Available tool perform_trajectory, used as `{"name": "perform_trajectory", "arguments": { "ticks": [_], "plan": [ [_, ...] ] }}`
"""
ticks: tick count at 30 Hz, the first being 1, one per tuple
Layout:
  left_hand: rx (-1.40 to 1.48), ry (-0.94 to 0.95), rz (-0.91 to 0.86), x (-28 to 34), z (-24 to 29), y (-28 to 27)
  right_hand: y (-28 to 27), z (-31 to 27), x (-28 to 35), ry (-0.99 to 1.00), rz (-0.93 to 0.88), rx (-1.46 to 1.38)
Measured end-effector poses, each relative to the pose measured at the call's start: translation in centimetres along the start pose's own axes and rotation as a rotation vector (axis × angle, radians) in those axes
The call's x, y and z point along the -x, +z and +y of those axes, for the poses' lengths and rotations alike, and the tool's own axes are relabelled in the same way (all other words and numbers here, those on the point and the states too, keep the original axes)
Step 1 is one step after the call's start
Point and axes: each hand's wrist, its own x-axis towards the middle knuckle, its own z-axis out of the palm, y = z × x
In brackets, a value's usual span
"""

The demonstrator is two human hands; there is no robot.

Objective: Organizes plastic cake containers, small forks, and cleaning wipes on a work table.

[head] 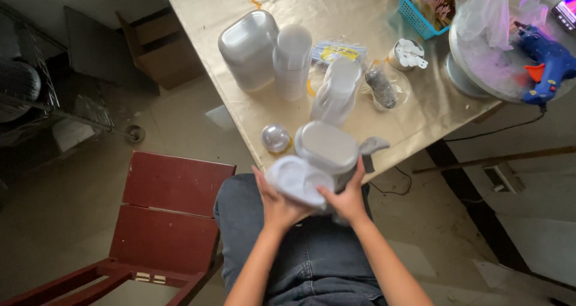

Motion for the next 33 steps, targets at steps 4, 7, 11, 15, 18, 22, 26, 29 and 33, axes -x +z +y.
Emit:
{"name": "perform_trajectory", "arguments": {
  "ticks": [4,7,11,15,18,22,26,29,33],
  "plan": [
    [-0.319,0.206,0.045,-4.3,-3.2,0.2,1.6,-0.3,-3.6,0.002,0.089,-0.172],
    [-0.414,0.175,-0.025,-7.1,-3.1,-0.4,2.7,0.0,-5.8,-0.039,0.107,-0.164],
    [-0.278,0.137,-0.052,-10.1,-3.9,-0.9,4.6,1.9,-8.4,-0.028,0.151,-0.107],
    [-0.359,0.122,-0.093,-14.0,-4.5,-1.0,6.1,2.3,-11.9,-0.059,0.180,-0.085],
    [-0.220,0.231,-0.091,-16.5,-5.4,-0.8,6.8,2.7,-14.1,-0.041,0.221,-0.051],
    [-0.107,0.238,-0.151,-19.6,-4.5,-1.0,7.6,3.3,-17.1,-0.010,0.228,0.029],
    [-0.086,0.208,-0.169,-21.3,-2.7,-1.4,7.9,2.7,-19.9,0.037,0.238,-0.012],
    [-0.147,0.151,-0.140,-21.9,-2.1,-1.0,8.1,3.8,-21.9,-0.033,0.246,-0.017],
    [-0.216,0.093,-0.087,-20.4,-4.7,0.3,6.8,5.1,-22.2,0.017,0.213,0.028]
  ]
}}
